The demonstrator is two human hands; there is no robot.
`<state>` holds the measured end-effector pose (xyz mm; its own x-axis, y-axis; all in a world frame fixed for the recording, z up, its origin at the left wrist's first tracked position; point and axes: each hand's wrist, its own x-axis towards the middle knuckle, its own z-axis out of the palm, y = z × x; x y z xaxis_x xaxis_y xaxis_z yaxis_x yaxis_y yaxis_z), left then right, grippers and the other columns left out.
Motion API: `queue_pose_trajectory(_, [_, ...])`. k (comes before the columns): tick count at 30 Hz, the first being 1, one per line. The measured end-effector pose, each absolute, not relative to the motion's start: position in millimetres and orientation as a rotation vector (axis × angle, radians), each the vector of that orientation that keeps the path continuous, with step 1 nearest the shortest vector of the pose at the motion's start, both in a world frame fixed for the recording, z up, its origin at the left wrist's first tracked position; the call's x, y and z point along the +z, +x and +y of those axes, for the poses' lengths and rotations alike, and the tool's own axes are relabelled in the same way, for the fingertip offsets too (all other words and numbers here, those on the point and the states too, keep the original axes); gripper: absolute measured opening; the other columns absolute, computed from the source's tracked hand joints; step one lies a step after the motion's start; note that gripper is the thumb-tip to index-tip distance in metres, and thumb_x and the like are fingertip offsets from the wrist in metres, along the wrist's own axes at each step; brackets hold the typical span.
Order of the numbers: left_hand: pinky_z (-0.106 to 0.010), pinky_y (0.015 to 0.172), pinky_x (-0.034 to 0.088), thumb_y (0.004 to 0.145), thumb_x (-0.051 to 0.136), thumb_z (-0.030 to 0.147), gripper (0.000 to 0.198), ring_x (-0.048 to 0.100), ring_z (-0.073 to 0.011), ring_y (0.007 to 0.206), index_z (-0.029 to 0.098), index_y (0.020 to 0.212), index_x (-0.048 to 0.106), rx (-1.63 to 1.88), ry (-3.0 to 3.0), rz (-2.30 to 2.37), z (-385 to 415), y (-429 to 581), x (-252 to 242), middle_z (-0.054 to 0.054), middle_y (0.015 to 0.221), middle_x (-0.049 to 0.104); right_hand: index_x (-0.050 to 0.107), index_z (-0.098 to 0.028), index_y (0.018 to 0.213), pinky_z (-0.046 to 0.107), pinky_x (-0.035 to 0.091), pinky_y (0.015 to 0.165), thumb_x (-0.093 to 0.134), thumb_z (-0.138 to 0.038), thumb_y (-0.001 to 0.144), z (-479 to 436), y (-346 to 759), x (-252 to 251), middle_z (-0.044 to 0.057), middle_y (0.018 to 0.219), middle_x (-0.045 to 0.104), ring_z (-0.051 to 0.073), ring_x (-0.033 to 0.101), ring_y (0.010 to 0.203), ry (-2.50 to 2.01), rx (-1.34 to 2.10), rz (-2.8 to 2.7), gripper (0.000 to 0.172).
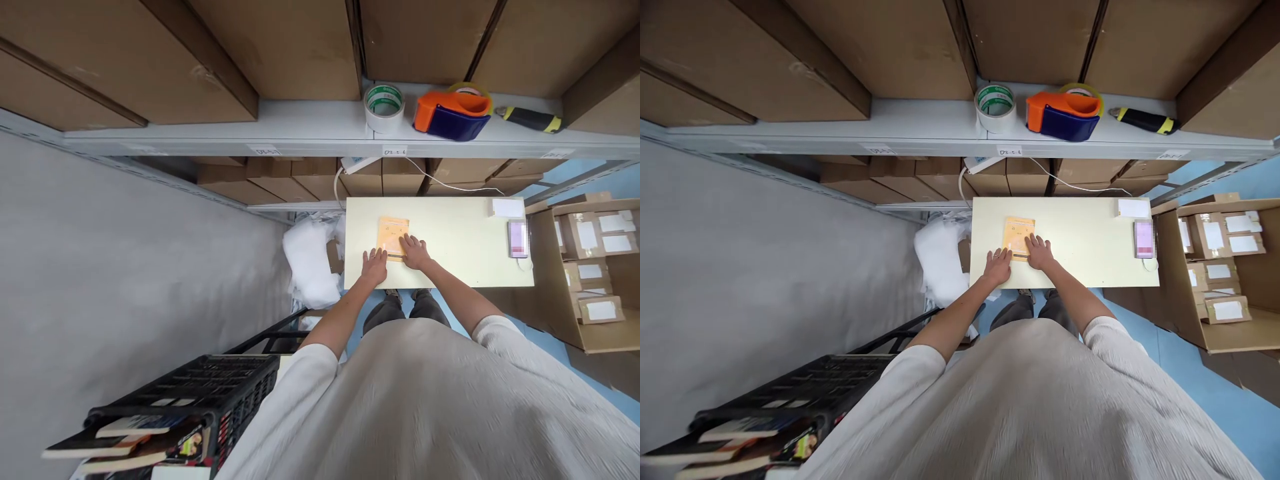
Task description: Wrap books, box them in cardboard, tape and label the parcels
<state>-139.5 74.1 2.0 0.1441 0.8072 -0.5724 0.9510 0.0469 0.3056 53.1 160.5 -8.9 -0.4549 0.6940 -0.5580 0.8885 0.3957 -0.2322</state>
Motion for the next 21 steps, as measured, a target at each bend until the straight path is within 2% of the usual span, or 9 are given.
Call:
queue_pose_trajectory(3, [-0.062, 0.138, 0.015, 0.097, 0.046, 0.018, 0.074, 0.027, -0.0362, 0.168, 0.015, 0.170, 0.040, -0.239, 1.863, 1.644, 63.1, -148.1, 0.6, -0.019, 0.179, 0.035, 0.030, -0.013, 0.174, 0.058, 0.025, 0.128, 0.048, -0.028, 0.100, 146.0, 49.2, -5.2, 0.020, 0.184, 0.018, 0.039, 0.026, 0.165, 1.395, -0.694, 2.379, 0.077])
queue_pose_trajectory(7, [-0.057, 0.137, 0.021, 0.098, 0.043, 0.016, 0.072, 0.029, -0.0328, 0.168, 0.015, 0.169, 0.041, -0.233, 1.910, 1.562, 50.5, -159.5, -0.8, -0.017, 0.181, 0.031, 0.041, -0.007, 0.168, 0.054, 0.030, 0.126, 0.045, -0.025, 0.101, 116.8, 55.9, 0.5, 0.023, 0.181, 0.026, 0.037, 0.035, 0.161, 1.294, -0.694, 2.459, 0.069])
queue_pose_trajectory(14, [-0.060, 0.139, 0.012, 0.098, 0.042, 0.017, 0.078, 0.022, -0.0318, 0.171, 0.017, 0.175, 0.030, -0.231, 1.838, 1.611, 53.0, -168.7, -4.5, -0.014, 0.185, 0.022, 0.031, -0.006, 0.174, 0.058, 0.019, 0.133, 0.044, -0.024, 0.100, 125.2, 48.1, 0.4, 0.018, 0.185, 0.014, 0.036, 0.016, 0.170, 1.136, -0.649, 2.332, 0.077])
queue_pose_trajectory(21, [-0.063, 0.139, 0.003, 0.097, 0.045, 0.019, 0.086, 0.012, -0.0331, 0.173, 0.016, 0.178, 0.018, -0.270, 1.723, 1.693, 63.0, -180.8, -11.9, -0.013, 0.186, 0.013, 0.033, -0.018, 0.175, 0.059, 0.016, 0.135, 0.047, -0.027, 0.099, 159.2, 13.4, -4.1, 0.010, 0.186, 0.015, 0.035, 0.010, 0.172, 1.130, -0.632, 2.289, 0.078])
